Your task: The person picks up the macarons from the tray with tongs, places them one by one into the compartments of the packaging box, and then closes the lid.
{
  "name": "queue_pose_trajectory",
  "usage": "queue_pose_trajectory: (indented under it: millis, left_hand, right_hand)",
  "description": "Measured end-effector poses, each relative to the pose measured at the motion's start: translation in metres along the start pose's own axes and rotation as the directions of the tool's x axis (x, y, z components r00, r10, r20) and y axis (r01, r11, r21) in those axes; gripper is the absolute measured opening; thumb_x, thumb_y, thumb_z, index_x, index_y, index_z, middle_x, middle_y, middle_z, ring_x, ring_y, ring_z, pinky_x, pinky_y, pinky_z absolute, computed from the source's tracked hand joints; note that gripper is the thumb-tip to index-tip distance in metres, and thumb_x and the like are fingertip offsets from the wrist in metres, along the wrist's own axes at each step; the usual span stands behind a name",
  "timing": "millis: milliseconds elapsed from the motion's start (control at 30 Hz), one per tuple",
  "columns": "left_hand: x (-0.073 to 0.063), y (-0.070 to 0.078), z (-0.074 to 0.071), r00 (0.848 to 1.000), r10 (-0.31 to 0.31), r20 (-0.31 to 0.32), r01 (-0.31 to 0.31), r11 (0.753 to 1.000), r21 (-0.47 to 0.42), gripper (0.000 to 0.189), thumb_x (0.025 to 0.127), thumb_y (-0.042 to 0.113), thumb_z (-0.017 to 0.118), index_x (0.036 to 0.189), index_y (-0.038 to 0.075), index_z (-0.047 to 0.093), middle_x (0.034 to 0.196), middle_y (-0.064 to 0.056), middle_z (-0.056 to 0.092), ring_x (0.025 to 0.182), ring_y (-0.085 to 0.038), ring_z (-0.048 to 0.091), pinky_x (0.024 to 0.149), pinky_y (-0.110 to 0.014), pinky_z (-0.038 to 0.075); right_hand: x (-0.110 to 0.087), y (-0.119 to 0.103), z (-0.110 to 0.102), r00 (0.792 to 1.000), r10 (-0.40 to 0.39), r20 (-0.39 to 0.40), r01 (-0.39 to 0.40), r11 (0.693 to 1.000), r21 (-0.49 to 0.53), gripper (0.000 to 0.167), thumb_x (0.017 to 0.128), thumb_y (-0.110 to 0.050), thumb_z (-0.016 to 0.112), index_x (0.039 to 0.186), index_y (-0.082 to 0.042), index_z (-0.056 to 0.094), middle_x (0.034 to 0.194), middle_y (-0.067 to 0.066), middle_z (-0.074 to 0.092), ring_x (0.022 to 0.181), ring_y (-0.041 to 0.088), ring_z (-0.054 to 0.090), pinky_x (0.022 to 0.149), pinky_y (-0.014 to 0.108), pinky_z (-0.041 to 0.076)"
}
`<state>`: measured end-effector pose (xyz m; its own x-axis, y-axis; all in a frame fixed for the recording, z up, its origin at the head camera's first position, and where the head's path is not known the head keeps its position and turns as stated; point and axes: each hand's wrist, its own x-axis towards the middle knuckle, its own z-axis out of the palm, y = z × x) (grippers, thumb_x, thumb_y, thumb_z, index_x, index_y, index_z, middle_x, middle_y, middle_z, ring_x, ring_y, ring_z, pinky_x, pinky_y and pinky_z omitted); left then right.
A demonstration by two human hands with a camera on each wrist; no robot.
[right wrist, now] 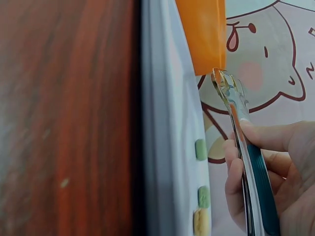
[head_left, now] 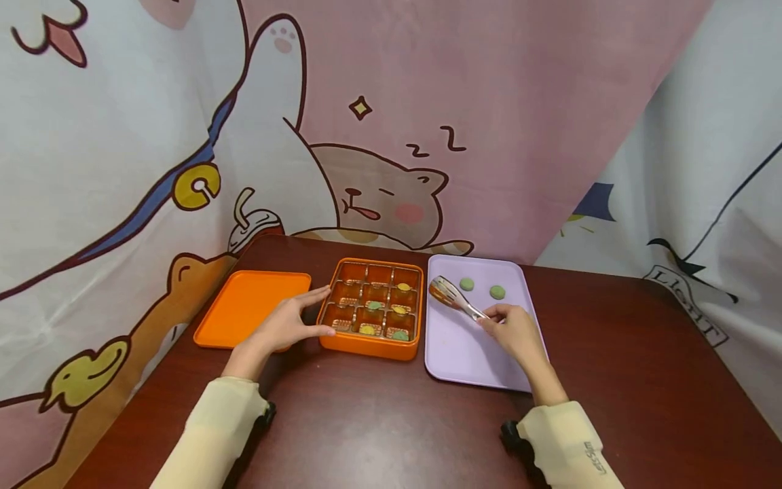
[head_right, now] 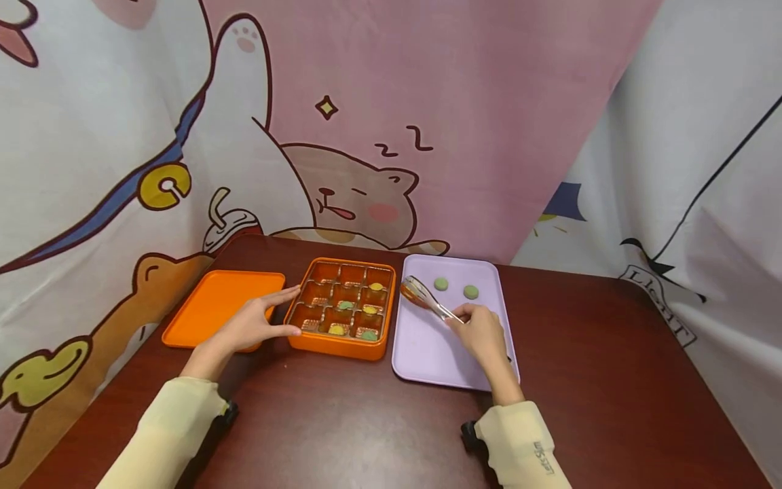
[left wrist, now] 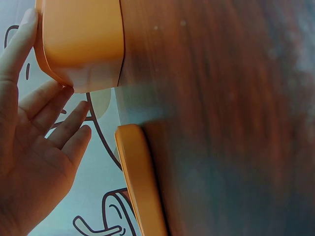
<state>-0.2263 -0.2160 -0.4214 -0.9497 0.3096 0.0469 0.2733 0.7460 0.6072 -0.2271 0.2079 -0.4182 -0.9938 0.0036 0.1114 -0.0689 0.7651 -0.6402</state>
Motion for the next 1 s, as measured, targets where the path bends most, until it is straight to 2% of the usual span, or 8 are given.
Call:
queue_pose_trajectory:
  millis: [500, 733, 1000]
  left_hand:
    - [0.0, 0.0, -0.001, 1.0, -0.004, -0.001, 0.004, 1.0, 0.021, 0.09, 0.079, 0.048, 0.081, 0.153, 0.016, 0.041, 0.16, -0.005, 0.039, 0.145, -0.038, 0.038, 0.115, -0.06, 0.035]
    - [-0.001, 0.0, 0.0, 1.0, 0.003, -0.007, -0.002, 1.0, 0.028, 0.091, 0.078, 0.05, 0.081, 0.153, 0.017, 0.042, 0.159, -0.006, 0.04, 0.145, -0.038, 0.039, 0.114, -0.06, 0.036]
    - [-0.001, 0.001, 0.0, 1.0, 0.006, -0.008, -0.006, 0.999, 0.035, 0.092, 0.078, 0.052, 0.08, 0.153, 0.016, 0.042, 0.159, -0.006, 0.04, 0.144, -0.038, 0.04, 0.113, -0.06, 0.037]
  right_hand:
    - [0.014, -0.031, 0.005, 0.999, -0.049, 0.007, 0.048, 0.997, 0.068, 0.014, 0.089, -0.017, 0.072, 0.092, -0.004, 0.076, 0.071, 0.005, 0.07, 0.057, 0.004, 0.056, 0.053, 0.023, 0.045]
    - [0.025, -0.047, 0.018, 0.996, -0.086, 0.037, 0.081, 0.99, 0.118, 0.016, 0.089, -0.015, 0.073, 0.094, -0.001, 0.075, 0.072, 0.007, 0.07, 0.058, 0.005, 0.057, 0.055, 0.021, 0.048]
    - [0.037, -0.065, 0.038, 0.995, -0.078, 0.068, 0.069, 0.99, 0.125, 0.013, 0.089, -0.016, 0.073, 0.091, -0.004, 0.076, 0.073, 0.007, 0.071, 0.058, 0.007, 0.058, 0.054, 0.023, 0.047]
